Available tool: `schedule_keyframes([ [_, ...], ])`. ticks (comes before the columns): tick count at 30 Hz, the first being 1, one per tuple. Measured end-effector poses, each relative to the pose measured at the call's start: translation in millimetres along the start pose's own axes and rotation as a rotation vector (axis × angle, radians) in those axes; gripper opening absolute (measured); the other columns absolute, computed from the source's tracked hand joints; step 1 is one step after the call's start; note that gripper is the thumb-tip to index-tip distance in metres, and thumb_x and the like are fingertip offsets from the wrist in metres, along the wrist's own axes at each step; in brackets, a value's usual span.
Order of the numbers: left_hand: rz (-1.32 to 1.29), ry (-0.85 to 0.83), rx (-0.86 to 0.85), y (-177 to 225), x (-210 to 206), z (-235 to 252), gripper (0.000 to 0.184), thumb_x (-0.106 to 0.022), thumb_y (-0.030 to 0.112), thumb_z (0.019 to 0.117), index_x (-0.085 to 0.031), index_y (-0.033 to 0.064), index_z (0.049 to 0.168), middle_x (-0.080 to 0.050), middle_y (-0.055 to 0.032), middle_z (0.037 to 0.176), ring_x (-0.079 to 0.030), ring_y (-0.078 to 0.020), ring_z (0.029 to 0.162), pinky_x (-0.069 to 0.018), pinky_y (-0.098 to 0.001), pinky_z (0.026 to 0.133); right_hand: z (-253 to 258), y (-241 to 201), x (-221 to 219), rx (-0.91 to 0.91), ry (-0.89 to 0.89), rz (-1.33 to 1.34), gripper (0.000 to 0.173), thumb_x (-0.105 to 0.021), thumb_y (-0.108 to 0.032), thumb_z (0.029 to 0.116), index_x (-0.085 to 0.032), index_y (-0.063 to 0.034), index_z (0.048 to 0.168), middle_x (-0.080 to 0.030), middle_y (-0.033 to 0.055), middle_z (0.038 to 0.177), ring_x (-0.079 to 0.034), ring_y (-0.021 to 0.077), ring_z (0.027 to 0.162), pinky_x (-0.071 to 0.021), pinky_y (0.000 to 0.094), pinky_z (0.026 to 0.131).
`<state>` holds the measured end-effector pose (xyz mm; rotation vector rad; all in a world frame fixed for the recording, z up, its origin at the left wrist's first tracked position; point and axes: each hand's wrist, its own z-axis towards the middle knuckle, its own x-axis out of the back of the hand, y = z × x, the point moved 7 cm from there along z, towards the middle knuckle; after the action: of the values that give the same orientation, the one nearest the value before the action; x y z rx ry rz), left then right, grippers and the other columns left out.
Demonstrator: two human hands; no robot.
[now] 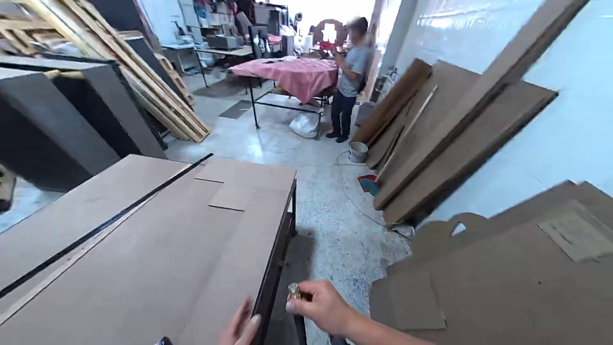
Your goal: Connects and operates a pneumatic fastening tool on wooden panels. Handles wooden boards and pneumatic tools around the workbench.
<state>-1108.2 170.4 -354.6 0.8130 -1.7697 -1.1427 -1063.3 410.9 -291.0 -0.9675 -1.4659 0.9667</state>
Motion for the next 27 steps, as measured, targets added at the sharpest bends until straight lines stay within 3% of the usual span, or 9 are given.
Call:
schedule_keyframes([
  [3, -0.486, -0.274, -0.032, 76, -96, 6, 0.053, -0.057, 0.035, 0.1059, -0.049, 0.0068, 0.15, -0.071, -0.0175, 0.111, -0.072, -0.0278, 0.085, -0.0635, -0.0441, 0.074, -10, -4, 23, -0.081, -0.056, 0.202, 0.034, -0.06, -0.035, 0.104, -0.072, -0.0081, 0.121, -0.074, 0.0047, 0.093, -0.07, 0.0143, 0.077, -0.0611, 0.0368, 0.075],
  [4, -0.502, -0.281, 0.037, 83, -114, 7, 0.044, -0.057, 0.031, 0.1054, -0.056, 0.007, 0.142, -0.07, -0.0138, 0.094, -0.065, -0.0221, 0.066, -0.0579, -0.0369, 0.057, -19, 8, 34, -0.122, -0.062, 0.287, 0.034, -0.056, -0.029, 0.1065, -0.068, -0.0076, 0.13, -0.075, 0.0064, 0.1, -0.071, 0.015, 0.079, -0.0616, 0.0363, 0.077],
  [6, -0.458, -0.28, 0.139, 78, -129, 7, 0.036, -0.058, 0.025, 0.1045, -0.062, 0.0118, 0.138, -0.062, -0.0081, 0.077, -0.051, -0.0146, 0.052, -0.0449, -0.0297, 0.047, -53, 76, 64, -0.276, -0.002, 0.276, 0.037, -0.05, -0.029, 0.1089, -0.063, -0.0115, 0.139, -0.074, 0.0076, 0.111, -0.072, 0.0178, 0.088, -0.0611, 0.0382, 0.082],
  [10, -0.194, -0.264, 0.044, 96, -126, 36, 0.043, -0.064, 0.024, 0.0976, -0.058, 0.0197, 0.14, -0.06, -0.0067, 0.074, -0.05, -0.0159, 0.052, -0.0452, -0.0316, 0.049, -221, 282, 104, -0.745, -0.154, -0.261, 0.037, -0.054, -0.037, 0.1043, -0.071, -0.0071, 0.12, -0.073, 0.0168, 0.107, -0.07, 0.0315, 0.099, -0.0548, 0.057, 0.092],
  [12, 0.13, -0.253, 0.036, 131, -118, 56, 0.039, -0.057, 0.019, 0.0983, -0.051, 0.0134, 0.136, -0.063, -0.0088, 0.083, -0.058, -0.0208, 0.06, -0.0509, -0.0391, 0.054, -288, 305, 98, -0.885, -0.269, -0.267, 0.034, -0.059, -0.038, 0.101, -0.073, -0.0158, 0.123, -0.074, 0.0127, 0.116, -0.069, 0.0291, 0.11, -0.052, 0.0579, 0.1],
  [14, 0.527, -0.34, 0.085, 179, -118, 81, 0.034, -0.055, 0.016, 0.1047, -0.048, 0.006, 0.137, -0.066, -0.0159, 0.095, -0.067, -0.0296, 0.078, -0.0574, -0.0521, 0.07, -310, 296, 96, -0.822, -0.146, -0.216, 0.029, -0.062, -0.035, 0.0981, -0.075, -0.025, 0.123, -0.075, 0.0012, 0.12, -0.069, 0.0175, 0.114, -0.0531, 0.0493, 0.104],
  [18, 1.079, -0.647, 0.017, 217, -165, 178, 0.024, -0.06, 0.019, 0.1039, -0.069, 0.001, 0.117, -0.07, -0.0199, 0.103, -0.068, -0.0363, 0.097, -0.0529, -0.0601, 0.088, -266, 322, 104, -0.49, -0.044, -0.167, 0.044, -0.043, -0.027, 0.1086, -0.055, -0.02, 0.151, -0.057, 0.003, 0.151, -0.052, 0.0153, 0.141, -0.0387, 0.0403, 0.121],
  [22, 1.455, -0.78, 0.367, 197, -183, 245, 0.035, -0.063, 0.031, 0.1016, -0.07, 0.0003, 0.087, -0.065, -0.0135, 0.074, -0.061, -0.0254, 0.063, -0.0519, -0.0474, 0.064, -234, 377, 107, -0.658, -0.355, -0.327, 0.049, -0.038, -0.019, 0.1096, -0.041, -0.0138, 0.159, -0.049, 0.0124, 0.157, -0.048, 0.0269, 0.144, -0.0364, 0.0487, 0.121],
  [27, 1.389, -0.789, 0.438, 216, -188, 273, 0.04, -0.056, 0.04, 0.106, -0.071, 0.0042, 0.092, -0.063, -0.0071, 0.067, -0.05, -0.015, 0.05, -0.0423, -0.0334, 0.05, -258, 397, 123, -0.942, -0.411, -0.396, 0.04, -0.045, -0.033, 0.1068, -0.074, -0.0051, 0.112, -0.071, 0.0205, 0.118, -0.066, 0.038, 0.117, -0.049, 0.06, 0.101],
])
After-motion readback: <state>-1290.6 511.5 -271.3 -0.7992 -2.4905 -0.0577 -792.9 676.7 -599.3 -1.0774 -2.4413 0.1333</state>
